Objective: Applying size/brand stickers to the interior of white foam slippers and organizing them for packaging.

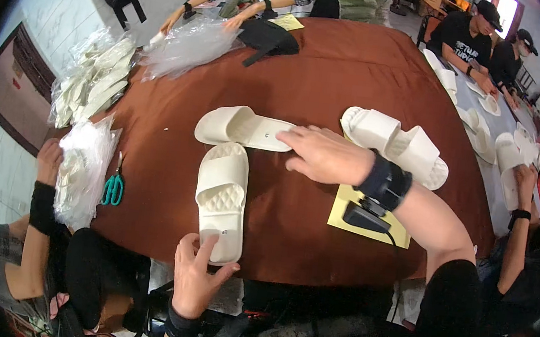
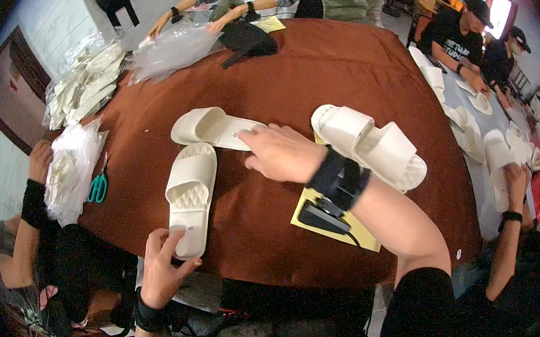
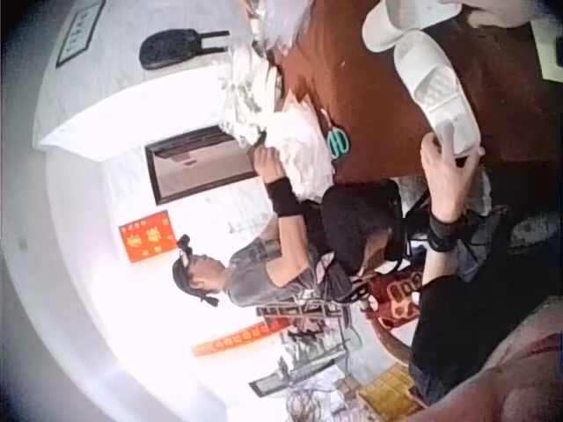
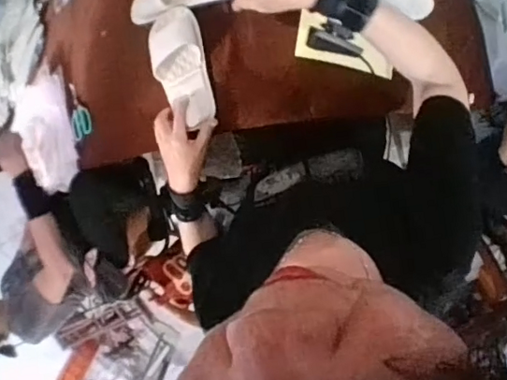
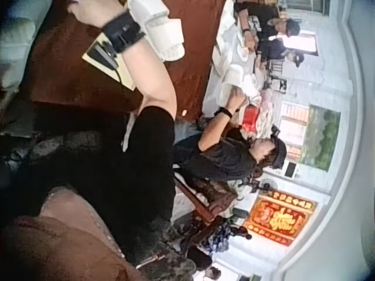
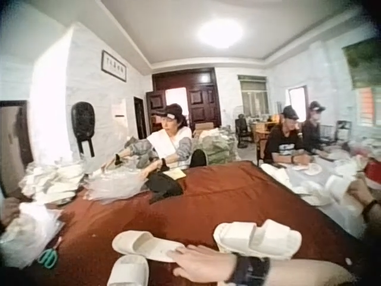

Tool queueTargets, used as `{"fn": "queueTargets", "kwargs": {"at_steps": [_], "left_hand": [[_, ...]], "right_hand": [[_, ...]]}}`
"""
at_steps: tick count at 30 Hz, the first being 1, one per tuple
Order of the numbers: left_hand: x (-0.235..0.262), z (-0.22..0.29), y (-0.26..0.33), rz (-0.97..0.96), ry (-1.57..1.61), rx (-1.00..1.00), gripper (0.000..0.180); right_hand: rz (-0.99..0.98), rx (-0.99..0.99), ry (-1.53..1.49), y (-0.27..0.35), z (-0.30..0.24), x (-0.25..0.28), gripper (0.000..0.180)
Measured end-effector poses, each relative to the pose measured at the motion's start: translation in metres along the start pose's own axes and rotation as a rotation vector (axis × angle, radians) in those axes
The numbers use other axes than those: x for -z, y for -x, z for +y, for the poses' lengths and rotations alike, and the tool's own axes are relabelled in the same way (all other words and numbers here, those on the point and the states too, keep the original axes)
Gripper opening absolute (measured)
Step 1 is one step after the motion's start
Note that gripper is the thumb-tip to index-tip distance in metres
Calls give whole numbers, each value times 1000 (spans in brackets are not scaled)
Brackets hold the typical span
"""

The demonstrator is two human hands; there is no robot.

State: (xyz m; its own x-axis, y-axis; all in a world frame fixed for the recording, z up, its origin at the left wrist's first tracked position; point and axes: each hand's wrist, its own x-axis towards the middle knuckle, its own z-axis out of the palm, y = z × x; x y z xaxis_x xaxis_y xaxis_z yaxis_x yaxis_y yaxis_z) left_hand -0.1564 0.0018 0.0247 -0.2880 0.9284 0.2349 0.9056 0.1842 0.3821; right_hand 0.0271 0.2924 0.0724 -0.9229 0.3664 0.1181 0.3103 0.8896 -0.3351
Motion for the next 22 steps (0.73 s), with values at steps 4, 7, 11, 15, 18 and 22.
{"fn": "queueTargets", "kwargs": {"at_steps": [4, 7, 11, 15, 18, 22], "left_hand": [[-4, 6, 6, -22, 85, -86, 60], [-6, 10, 4, -41, 88, -94, 59], [-14, 14, -5, 52, 68, -153, 57], [-23, 11, -6, 42, 46, -140, 61], [-25, 11, -5, 50, 55, -127, 63], [-26, 5, -5, 42, 73, -141, 61]], "right_hand": [[2, -141, 26, -39, 12, -26, 58], [37, -202, 85, -60, 18, -48, 60], [95, -188, 153, -68, 21, -61, 65], [39, -217, 167, -51, 14, -56, 62], [-51, -174, 122, -16, -1, -43, 67], [-221, -189, 186, 28, -33, -29, 79]]}}
